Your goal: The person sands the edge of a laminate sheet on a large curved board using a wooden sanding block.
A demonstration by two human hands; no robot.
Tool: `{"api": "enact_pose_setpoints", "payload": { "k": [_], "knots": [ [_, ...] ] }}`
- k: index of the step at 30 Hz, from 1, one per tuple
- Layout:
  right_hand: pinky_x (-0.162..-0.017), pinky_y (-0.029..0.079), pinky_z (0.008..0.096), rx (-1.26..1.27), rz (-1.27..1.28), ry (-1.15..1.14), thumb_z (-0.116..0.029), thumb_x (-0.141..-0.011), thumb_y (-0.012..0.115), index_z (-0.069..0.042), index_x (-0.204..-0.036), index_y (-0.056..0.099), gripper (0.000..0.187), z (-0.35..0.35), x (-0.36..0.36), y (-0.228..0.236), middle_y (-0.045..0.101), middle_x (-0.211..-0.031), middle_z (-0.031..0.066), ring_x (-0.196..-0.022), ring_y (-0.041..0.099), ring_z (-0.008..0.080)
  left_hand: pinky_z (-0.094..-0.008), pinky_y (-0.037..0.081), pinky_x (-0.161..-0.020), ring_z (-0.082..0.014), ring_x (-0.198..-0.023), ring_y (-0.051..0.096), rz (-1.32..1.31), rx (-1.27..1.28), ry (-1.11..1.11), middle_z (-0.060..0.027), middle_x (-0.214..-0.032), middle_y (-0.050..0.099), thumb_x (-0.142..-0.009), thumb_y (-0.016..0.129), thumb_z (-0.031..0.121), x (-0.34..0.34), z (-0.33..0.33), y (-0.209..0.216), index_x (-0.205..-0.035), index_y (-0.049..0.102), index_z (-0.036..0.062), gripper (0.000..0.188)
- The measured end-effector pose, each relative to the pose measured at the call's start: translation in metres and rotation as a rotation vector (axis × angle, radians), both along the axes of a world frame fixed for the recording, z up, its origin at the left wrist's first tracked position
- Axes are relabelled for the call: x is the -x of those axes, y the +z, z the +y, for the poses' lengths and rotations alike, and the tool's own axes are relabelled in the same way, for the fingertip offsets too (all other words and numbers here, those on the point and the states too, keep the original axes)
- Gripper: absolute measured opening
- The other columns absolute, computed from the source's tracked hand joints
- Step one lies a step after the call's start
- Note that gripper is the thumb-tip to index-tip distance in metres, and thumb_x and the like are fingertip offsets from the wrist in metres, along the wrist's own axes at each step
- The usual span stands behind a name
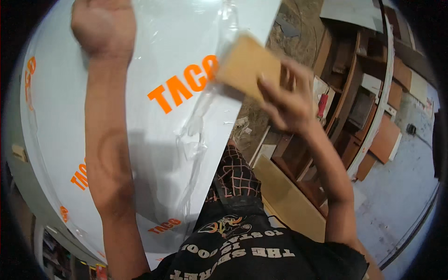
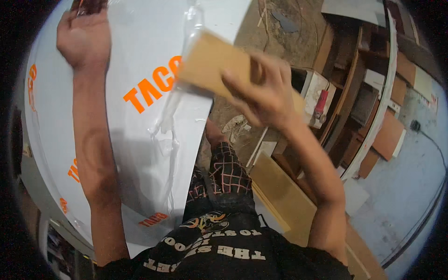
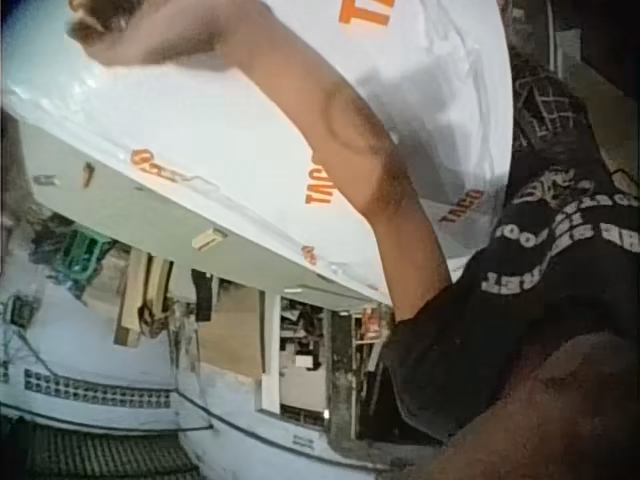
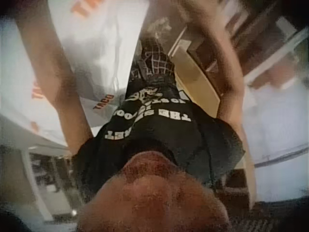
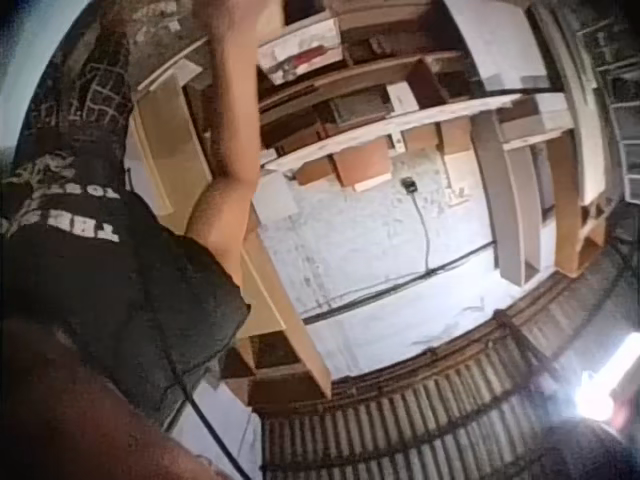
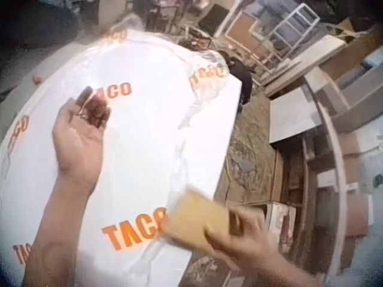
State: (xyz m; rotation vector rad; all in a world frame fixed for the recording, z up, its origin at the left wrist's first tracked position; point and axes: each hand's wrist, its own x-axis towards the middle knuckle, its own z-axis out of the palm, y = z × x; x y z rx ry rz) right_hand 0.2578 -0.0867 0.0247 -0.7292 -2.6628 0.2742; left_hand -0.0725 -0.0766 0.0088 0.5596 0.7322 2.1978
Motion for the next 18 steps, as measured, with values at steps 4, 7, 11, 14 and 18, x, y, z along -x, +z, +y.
{"api": "enact_pose_setpoints", "payload": {
  "k": [4,7,11,14,18],
  "knots": [
    [-0.088,0.048,0.0469,0.148,-0.017,0.08,-0.032,-0.081,0.082,-0.021,-0.122,0.077,0.043,0.002,0.063,0.011,0.062,-0.123,0.0209,-0.107,0.061,0.0352,-0.0449,0.043,-0.108,-0.0302,-0.111,0.062,-0.067,-0.19,-0.32,-0.0179,-0.115,0.067,-0.103,0.042,0.021,0.056,0.019,-0.034,-0.125,0.062,-0.0044,0.039],
    [-0.083,0.048,0.0469,-0.1,0.056,0.181,-0.036,-0.099,0.065,-0.017,-0.132,0.069,0.038,0.053,0.121,0.007,0.066,-0.105,0.0268,-0.103,0.058,0.0328,-0.0556,0.041,-0.115,-0.0381,-0.106,0.066,-0.35,-0.183,-0.3,-0.0241,-0.11,0.07,-0.095,0.046,0.024,0.093,0.017,-0.063,-0.118,0.062,-0.0075,0.043],
    [-0.102,0.048,0.0447,-0.169,0.014,0.027,-0.028,-0.085,0.082,-0.008,-0.129,0.072,0.049,0.067,0.046,0.035,0.064,-0.123,0.02,-0.119,0.059,0.0352,-0.0484,0.042,-0.115,-0.0339,-0.112,0.062,-0.226,-0.036,-0.261,-0.0217,-0.111,0.064,-0.102,0.034,0.021,0.088,0.009,-0.026,-0.118,0.061,-0.0074,0.042],
    [-0.098,0.052,0.0394,-0.035,0.132,-0.457,-0.023,-0.089,0.08,-0.003,-0.129,0.071,0.046,0.033,-0.082,0.004,0.062,-0.128,0.0203,-0.117,0.061,0.0341,-0.0445,0.043,-0.114,-0.0303,-0.116,0.063,0.112,0.127,-0.205,-0.0212,-0.121,0.065,-0.105,0.033,0.022,0.041,0.012,-0.011,-0.124,0.061,-0.0071,0.045],
    [-0.107,0.045,0.0317,0.849,0.741,-1.163,-0.038,-0.108,0.053,0.002,-0.146,0.056,0.055,-0.071,-0.265,-0.079,0.065,-0.134,0.0111,-0.123,0.062,0.021,-0.0369,0.044,-0.111,-0.0217,-0.128,0.06,1.414,0.237,-0.104,-0.0088,-0.135,0.066,-0.094,0.071,0.012,-0.017,0.012,0.002,-0.138,0.062,0.007,0.045]
  ]
}}
